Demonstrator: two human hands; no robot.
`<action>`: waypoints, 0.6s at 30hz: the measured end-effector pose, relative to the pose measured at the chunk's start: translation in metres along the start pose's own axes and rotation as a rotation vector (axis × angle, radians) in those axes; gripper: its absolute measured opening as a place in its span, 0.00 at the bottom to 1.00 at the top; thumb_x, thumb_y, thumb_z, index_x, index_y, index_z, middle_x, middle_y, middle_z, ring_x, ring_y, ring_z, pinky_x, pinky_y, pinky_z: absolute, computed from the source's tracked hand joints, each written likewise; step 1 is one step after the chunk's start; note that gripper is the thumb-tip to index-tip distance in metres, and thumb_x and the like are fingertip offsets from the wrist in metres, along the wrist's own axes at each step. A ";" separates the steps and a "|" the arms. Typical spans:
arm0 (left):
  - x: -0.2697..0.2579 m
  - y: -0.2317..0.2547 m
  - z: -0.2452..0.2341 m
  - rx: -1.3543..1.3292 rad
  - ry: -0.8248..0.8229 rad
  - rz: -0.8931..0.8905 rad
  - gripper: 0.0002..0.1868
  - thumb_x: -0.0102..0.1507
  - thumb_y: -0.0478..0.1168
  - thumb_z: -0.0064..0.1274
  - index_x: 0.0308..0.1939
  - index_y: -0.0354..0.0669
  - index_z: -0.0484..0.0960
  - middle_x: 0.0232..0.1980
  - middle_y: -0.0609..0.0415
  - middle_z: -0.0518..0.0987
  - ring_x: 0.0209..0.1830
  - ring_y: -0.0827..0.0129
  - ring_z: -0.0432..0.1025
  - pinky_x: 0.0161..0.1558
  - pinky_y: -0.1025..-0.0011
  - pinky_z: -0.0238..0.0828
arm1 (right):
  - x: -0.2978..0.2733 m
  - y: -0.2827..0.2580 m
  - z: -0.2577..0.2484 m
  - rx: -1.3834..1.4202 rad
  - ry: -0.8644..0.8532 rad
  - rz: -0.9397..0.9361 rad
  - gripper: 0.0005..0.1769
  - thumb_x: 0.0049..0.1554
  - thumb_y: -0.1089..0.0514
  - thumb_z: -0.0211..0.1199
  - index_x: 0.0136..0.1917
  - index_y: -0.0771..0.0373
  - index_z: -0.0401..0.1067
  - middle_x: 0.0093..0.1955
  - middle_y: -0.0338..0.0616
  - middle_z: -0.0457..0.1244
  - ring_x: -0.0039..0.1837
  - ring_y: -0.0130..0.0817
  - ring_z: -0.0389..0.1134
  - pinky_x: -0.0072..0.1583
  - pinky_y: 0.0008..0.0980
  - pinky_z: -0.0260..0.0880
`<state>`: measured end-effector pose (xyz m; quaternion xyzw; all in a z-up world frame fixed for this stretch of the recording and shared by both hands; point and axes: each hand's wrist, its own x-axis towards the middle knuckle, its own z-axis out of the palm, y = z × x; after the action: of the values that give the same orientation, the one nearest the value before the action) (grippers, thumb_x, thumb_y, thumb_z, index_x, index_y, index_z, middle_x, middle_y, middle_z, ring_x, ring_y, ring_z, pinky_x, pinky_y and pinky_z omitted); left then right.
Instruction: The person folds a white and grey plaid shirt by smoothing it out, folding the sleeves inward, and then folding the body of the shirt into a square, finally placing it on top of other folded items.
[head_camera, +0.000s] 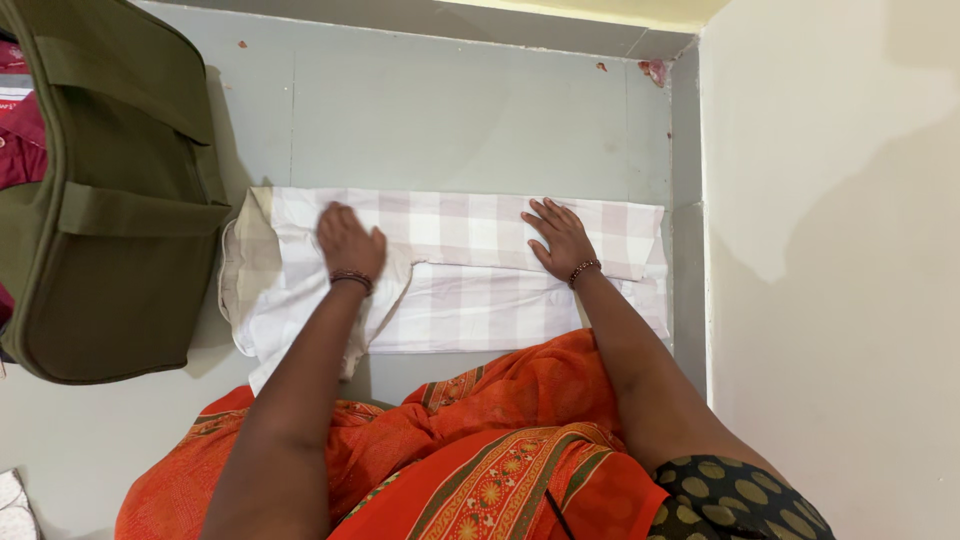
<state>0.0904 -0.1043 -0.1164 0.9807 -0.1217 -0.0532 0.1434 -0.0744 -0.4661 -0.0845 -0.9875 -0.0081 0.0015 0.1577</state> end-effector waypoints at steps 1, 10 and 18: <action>0.004 -0.010 -0.003 0.024 0.037 -0.021 0.36 0.65 0.49 0.50 0.67 0.22 0.64 0.74 0.30 0.58 0.77 0.42 0.50 0.76 0.49 0.40 | 0.000 0.000 0.000 0.003 -0.003 0.003 0.27 0.63 0.47 0.56 0.74 0.49 0.65 0.82 0.39 0.52 0.83 0.42 0.46 0.80 0.49 0.43; 0.024 -0.054 -0.018 0.074 0.089 -0.200 0.44 0.66 0.57 0.50 0.74 0.25 0.58 0.81 0.29 0.48 0.83 0.43 0.39 0.78 0.48 0.34 | 0.001 0.001 0.000 0.002 -0.016 0.007 0.27 0.63 0.46 0.56 0.75 0.50 0.65 0.82 0.40 0.51 0.84 0.42 0.46 0.80 0.49 0.43; 0.044 -0.060 -0.035 -0.092 0.029 -0.224 0.47 0.68 0.62 0.44 0.80 0.33 0.49 0.84 0.33 0.43 0.84 0.47 0.32 0.78 0.44 0.29 | 0.001 0.002 -0.001 -0.005 -0.015 -0.009 0.28 0.63 0.46 0.55 0.75 0.50 0.64 0.82 0.40 0.51 0.84 0.41 0.45 0.80 0.48 0.43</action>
<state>0.1509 -0.0498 -0.1040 0.9813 -0.0069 -0.0603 0.1829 -0.0732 -0.4678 -0.0844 -0.9877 -0.0135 0.0082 0.1553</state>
